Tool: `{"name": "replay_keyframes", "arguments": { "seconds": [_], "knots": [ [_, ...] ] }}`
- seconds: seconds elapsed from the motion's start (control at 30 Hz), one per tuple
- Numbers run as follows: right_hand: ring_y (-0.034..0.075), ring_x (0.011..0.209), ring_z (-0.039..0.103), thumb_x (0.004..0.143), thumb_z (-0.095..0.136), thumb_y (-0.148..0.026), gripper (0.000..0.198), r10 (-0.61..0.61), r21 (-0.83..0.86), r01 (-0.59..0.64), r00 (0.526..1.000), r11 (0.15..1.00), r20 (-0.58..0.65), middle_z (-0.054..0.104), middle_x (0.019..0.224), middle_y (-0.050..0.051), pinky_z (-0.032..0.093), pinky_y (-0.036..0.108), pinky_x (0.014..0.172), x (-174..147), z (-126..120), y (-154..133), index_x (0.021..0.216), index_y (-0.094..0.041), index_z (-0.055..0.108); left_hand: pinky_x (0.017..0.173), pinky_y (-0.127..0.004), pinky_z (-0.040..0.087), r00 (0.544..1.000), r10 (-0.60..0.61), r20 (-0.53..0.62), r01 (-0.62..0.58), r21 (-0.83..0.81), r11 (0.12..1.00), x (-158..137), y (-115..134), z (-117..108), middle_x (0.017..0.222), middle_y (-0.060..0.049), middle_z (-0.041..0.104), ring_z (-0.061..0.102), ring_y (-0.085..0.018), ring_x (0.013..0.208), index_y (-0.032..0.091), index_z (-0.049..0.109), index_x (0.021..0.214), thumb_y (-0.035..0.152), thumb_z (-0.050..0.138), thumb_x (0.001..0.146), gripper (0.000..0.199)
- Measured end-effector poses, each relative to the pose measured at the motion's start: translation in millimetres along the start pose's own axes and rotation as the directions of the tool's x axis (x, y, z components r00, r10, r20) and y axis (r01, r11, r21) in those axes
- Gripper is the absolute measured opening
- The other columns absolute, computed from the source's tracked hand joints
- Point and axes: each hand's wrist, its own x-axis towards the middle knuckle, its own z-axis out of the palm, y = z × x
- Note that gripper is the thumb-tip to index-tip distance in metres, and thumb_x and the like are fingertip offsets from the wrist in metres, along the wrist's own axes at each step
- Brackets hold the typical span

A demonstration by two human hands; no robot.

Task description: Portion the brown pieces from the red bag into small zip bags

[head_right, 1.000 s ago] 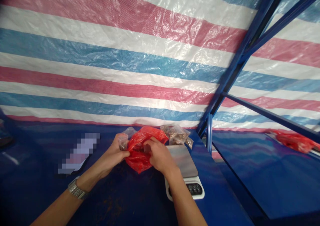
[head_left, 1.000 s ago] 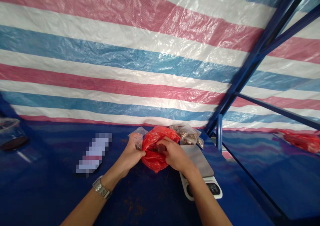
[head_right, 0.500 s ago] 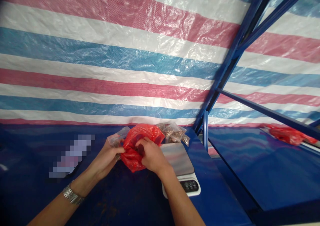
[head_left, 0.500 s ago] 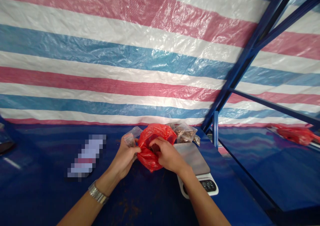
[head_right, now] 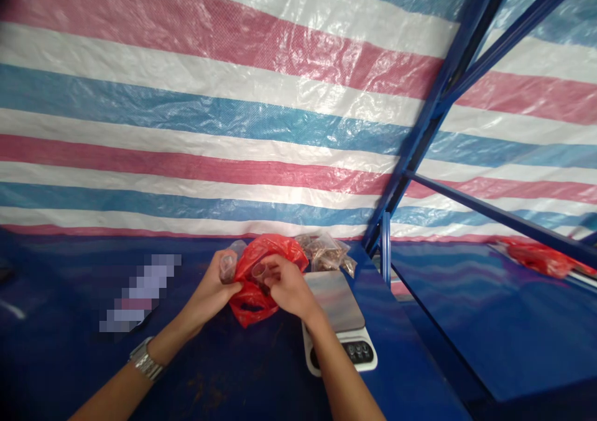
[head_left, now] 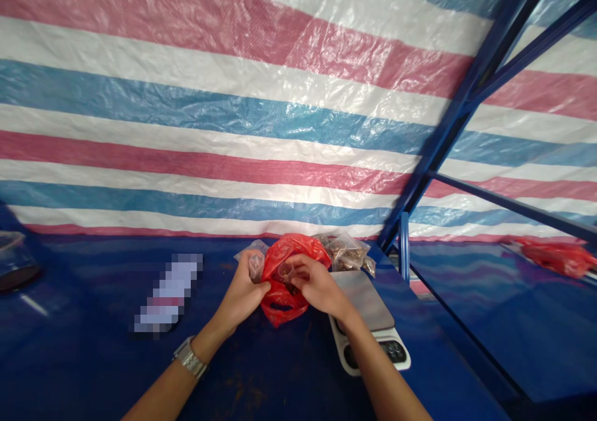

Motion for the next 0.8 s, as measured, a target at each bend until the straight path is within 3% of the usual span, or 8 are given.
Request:
{"name": "replay_keyframes", "arguments": {
  "seconds": [0.1, 0.27, 0.37, 0.47, 0.63, 0.8],
  "knots": [
    [0.021, 0.094, 0.071, 0.078, 0.062, -0.014, 0.027, -0.046, 0.02, 0.046, 0.999, 0.999, 0.005, 0.072, 0.1, 0.002, 0.057, 0.037, 0.088, -1, -5, -11, 0.103, -0.022, 0.066, 0.075, -0.029, 0.052, 0.996, 0.053, 0.07, -0.056, 0.037, 0.998, 3, -6, 1, 0.093, 0.002, 0.063, 0.065, -0.018, 0.084, 0.023, 0.051, 0.109, 0.007, 0.063, 0.066, 0.047],
    [0.021, 0.108, 0.07, 0.084, 0.066, -0.017, 0.032, -0.182, 0.012, 0.182, 0.983, 0.983, -0.012, 0.072, 0.117, 0.004, 0.055, 0.038, 0.1, -4, -6, -34, 0.115, -0.025, 0.068, 0.079, -0.031, 0.05, 0.973, 0.171, 0.158, -0.192, 0.129, 0.973, 0, -6, 2, 0.088, 0.001, 0.061, 0.061, -0.018, 0.082, 0.022, 0.055, 0.099, 0.028, 0.062, 0.089, 0.013],
    [0.022, 0.113, 0.067, 0.089, 0.064, -0.013, 0.036, -0.319, -0.133, 0.306, 0.943, 0.943, -0.096, 0.069, 0.122, 0.006, 0.054, 0.039, 0.104, -7, 3, -41, 0.121, -0.027, 0.069, 0.08, -0.031, 0.049, 0.955, 0.206, 0.215, -0.249, 0.196, 0.949, -6, -2, 3, 0.091, 0.0, 0.063, 0.061, -0.018, 0.084, 0.022, 0.057, 0.1, 0.034, 0.059, 0.096, 0.013],
    [0.022, 0.121, 0.063, 0.092, 0.054, -0.004, 0.044, -0.445, -0.35, 0.399, 0.894, 0.847, -0.058, 0.065, 0.123, 0.008, 0.051, 0.04, 0.109, -10, 12, -43, 0.125, -0.029, 0.07, 0.083, -0.032, 0.049, 0.947, 0.241, 0.214, -0.288, 0.224, 0.931, -11, 2, 4, 0.095, -0.002, 0.066, 0.062, -0.02, 0.087, 0.021, 0.059, 0.103, 0.034, 0.06, 0.097, 0.014],
    [0.023, 0.135, 0.056, 0.091, 0.045, 0.005, 0.059, -0.517, -0.521, 0.477, 0.852, 0.708, 0.078, 0.06, 0.14, 0.01, 0.049, 0.043, 0.112, -14, 15, -40, 0.131, -0.03, 0.069, 0.087, -0.032, 0.05, 0.947, 0.228, 0.226, -0.26, 0.125, 0.957, -12, 4, 4, 0.101, -0.003, 0.069, 0.066, -0.022, 0.094, 0.021, 0.06, 0.105, 0.036, 0.065, 0.095, 0.018],
    [0.023, 0.131, 0.058, 0.094, 0.046, 0.003, 0.057, -0.571, -0.598, 0.489, 0.818, 0.635, 0.063, 0.065, 0.135, 0.009, 0.049, 0.044, 0.111, -14, 13, -38, 0.133, -0.031, 0.07, 0.083, -0.029, 0.05, 0.952, 0.233, 0.197, -0.262, 0.136, 0.955, -10, 4, 5, 0.096, -0.002, 0.07, 0.065, -0.02, 0.088, 0.021, 0.062, 0.101, 0.036, 0.067, 0.094, 0.017]
  ]
}}
